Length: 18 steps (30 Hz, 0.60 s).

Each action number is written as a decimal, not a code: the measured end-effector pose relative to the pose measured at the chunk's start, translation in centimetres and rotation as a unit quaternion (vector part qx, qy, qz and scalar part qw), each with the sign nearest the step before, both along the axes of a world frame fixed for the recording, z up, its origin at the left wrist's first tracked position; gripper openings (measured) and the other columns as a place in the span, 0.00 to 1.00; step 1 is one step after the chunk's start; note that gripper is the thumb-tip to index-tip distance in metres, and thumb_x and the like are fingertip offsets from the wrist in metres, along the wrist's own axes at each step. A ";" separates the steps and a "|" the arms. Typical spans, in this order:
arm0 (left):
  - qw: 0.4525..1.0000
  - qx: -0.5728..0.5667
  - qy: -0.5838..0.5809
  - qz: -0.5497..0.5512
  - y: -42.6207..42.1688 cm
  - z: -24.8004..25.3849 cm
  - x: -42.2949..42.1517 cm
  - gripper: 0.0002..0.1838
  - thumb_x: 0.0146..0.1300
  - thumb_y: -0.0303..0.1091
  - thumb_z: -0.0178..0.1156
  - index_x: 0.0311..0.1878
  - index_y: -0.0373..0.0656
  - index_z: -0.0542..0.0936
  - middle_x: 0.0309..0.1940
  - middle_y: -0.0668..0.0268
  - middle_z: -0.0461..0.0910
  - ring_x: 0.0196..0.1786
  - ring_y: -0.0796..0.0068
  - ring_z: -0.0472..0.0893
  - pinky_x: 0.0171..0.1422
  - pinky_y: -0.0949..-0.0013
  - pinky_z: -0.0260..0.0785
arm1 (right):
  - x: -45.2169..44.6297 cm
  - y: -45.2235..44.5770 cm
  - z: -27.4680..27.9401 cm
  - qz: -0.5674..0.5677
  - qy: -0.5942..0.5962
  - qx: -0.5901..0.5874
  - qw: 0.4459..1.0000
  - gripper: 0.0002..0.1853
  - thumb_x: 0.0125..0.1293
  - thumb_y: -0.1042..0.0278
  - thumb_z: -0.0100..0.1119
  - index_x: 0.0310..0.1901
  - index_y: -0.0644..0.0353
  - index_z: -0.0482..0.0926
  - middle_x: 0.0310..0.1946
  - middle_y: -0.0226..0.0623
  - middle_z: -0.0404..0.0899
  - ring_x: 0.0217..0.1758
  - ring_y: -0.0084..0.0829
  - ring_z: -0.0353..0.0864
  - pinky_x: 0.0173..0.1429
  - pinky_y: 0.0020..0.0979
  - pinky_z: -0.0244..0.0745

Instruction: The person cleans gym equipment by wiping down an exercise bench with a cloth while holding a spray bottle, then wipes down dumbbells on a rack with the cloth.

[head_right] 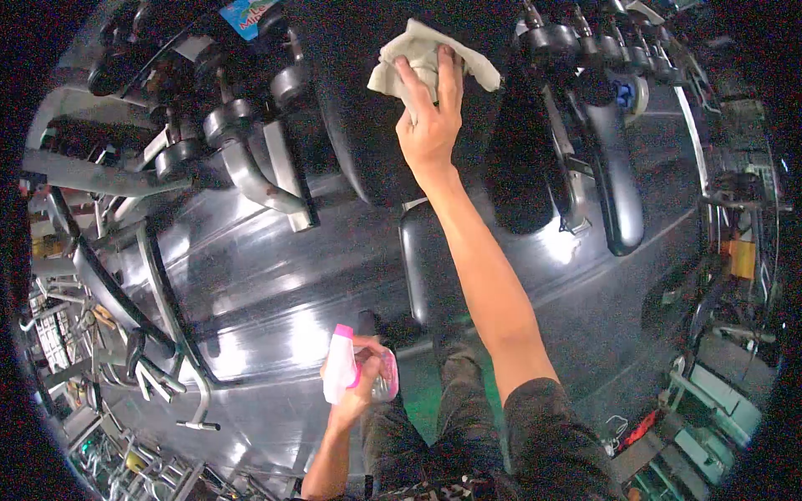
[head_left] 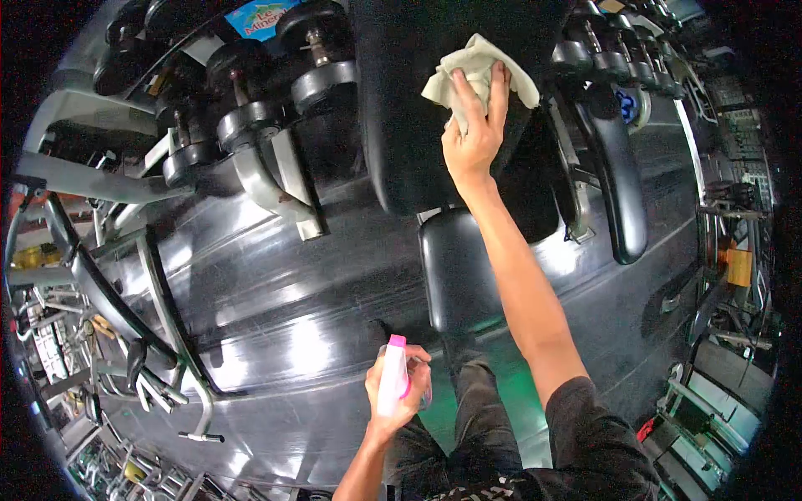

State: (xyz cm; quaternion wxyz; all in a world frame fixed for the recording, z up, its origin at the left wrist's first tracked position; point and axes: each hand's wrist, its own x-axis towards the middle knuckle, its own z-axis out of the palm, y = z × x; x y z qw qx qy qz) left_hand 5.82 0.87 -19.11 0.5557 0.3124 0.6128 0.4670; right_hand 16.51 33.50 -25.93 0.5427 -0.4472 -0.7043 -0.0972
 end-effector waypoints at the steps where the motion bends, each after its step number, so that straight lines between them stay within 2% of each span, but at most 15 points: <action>1: 1.000 0.012 0.007 -0.006 -0.1 -0.3 -0.4 0.05 0.58 0.22 0.61 0.38 0.38 0.78 0.28 0.68 0.78 0.25 0.82 0.77 0.30 0.76 0.69 | -0.1 -0.8 -1.2 0.009 0.010 -0.013 1.000 0.33 0.46 0.86 0.57 0.56 0.46 0.80 0.68 0.49 0.61 0.71 0.54 0.60 0.73 0.48 0.58; 2: 1.000 0.025 0.014 -0.011 -0.3 -0.6 -0.7 0.06 0.58 0.21 0.61 0.39 0.38 0.78 0.29 0.68 0.78 0.25 0.82 0.77 0.30 0.76 0.69 | -0.1 -1.8 -2.8 0.007 0.009 -0.016 1.000 0.33 0.46 0.86 0.57 0.56 0.46 0.80 0.68 0.49 0.61 0.71 0.54 0.60 0.73 0.48 0.58; 7: 1.000 0.022 -0.004 -0.015 -0.6 -0.8 -2.0 0.08 0.56 0.19 0.62 0.40 0.36 0.77 0.31 0.66 0.80 0.25 0.83 0.78 0.29 0.77 0.70 | 1.1 -8.4 -12.1 0.039 -0.002 -0.223 0.974 0.34 0.45 0.88 0.57 0.56 0.48 0.79 0.67 0.50 0.62 0.69 0.52 0.63 0.71 0.41 0.63; 10: 0.999 0.038 -0.002 -0.010 -0.6 -0.3 -2.9 0.10 0.56 0.19 0.62 0.41 0.36 0.76 0.32 0.64 0.81 0.25 0.83 0.78 0.29 0.77 0.71 | 1.7 -11.9 -13.9 0.044 -0.004 -0.356 0.933 0.36 0.47 0.88 0.57 0.59 0.44 0.77 0.66 0.50 0.64 0.68 0.50 0.65 0.68 0.37 0.67; 12: 0.999 0.047 -0.019 0.007 -0.7 -0.1 -3.2 0.10 0.56 0.19 0.61 0.42 0.36 0.76 0.31 0.64 0.81 0.25 0.83 0.78 0.29 0.76 0.72 | 2.4 -12.5 -13.1 0.096 0.063 -0.398 0.910 0.31 0.53 0.86 0.55 0.60 0.50 0.75 0.64 0.50 0.67 0.67 0.49 0.67 0.69 0.36 0.65; 13: 0.998 0.063 -0.017 0.017 -0.7 -0.1 -3.3 0.11 0.56 0.19 0.61 0.43 0.36 0.75 0.31 0.64 0.81 0.25 0.82 0.78 0.29 0.76 0.72 | 2.7 -12.7 -12.3 0.097 0.061 -0.394 0.912 0.31 0.53 0.86 0.55 0.60 0.50 0.75 0.64 0.50 0.67 0.67 0.49 0.67 0.69 0.36 0.65; 15: 0.995 0.088 -0.016 0.032 -0.4 0.0 -3.6 0.11 0.56 0.19 0.61 0.43 0.36 0.75 0.31 0.64 0.81 0.25 0.82 0.79 0.29 0.76 0.73 | 3.1 -12.5 -10.1 0.098 0.121 -0.327 0.932 0.25 0.58 0.83 0.54 0.60 0.59 0.73 0.63 0.50 0.69 0.66 0.47 0.69 0.69 0.38 0.63; 16: 0.996 0.091 -0.013 0.023 -0.3 0.1 -3.7 0.11 0.56 0.19 0.61 0.43 0.36 0.75 0.31 0.64 0.81 0.25 0.82 0.79 0.29 0.76 0.73 | 3.2 -11.7 -8.3 0.112 0.121 -0.265 0.950 0.21 0.63 0.76 0.54 0.60 0.66 0.72 0.62 0.53 0.69 0.66 0.49 0.69 0.70 0.41 0.62; 18: 0.995 0.099 -0.013 0.020 -0.3 -0.2 -3.7 0.10 0.57 0.19 0.61 0.42 0.36 0.75 0.31 0.64 0.81 0.25 0.82 0.79 0.29 0.76 0.72 | 2.8 -9.4 -4.4 0.102 0.108 -0.157 0.976 0.22 0.64 0.71 0.54 0.60 0.65 0.72 0.63 0.58 0.66 0.67 0.55 0.65 0.70 0.44 0.61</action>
